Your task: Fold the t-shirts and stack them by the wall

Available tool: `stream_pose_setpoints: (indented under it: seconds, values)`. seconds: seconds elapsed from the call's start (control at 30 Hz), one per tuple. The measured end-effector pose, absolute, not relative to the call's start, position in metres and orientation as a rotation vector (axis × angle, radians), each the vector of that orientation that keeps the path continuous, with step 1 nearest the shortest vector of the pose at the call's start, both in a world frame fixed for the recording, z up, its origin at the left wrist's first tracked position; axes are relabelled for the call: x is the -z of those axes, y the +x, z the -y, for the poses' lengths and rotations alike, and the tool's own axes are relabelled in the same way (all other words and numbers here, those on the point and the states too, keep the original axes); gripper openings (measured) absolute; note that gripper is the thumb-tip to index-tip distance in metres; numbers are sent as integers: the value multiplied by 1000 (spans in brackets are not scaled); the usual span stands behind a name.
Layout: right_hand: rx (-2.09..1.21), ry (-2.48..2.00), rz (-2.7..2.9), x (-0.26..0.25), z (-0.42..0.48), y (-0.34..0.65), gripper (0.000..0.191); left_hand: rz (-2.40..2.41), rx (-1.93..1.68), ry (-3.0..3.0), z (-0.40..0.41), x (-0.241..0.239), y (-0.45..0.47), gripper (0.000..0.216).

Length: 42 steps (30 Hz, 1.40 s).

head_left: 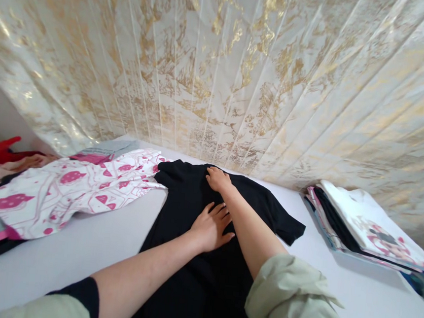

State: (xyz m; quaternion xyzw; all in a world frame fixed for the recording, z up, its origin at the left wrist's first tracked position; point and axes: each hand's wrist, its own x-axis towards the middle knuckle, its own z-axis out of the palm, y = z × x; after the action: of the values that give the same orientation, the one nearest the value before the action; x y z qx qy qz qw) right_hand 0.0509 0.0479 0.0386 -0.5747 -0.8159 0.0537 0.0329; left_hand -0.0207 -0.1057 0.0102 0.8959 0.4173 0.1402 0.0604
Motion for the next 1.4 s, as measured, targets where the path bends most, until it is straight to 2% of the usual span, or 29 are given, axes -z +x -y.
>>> stream_pose_setpoints:
  seconds: [0.27, 0.53, 1.07, 1.4]
  values:
    - [-12, -1743, 2476, -44, -62, 33, 43, -1284, -369, 2701, 105, -12, -15, 47]
    - [49, -1733, 2489, -38, -73, 17, 33, -1246, -334, 2734, 102, -12, -14, 41]
    - [-94, -1793, 2253, -40, -85, 17, 33, -1238, -354, 2673, 103, -16, -14, 42]
    - [-151, -1754, 2315, -39, -84, 19, 22, -1265, -386, 2668, 103, -14, -14, 40]
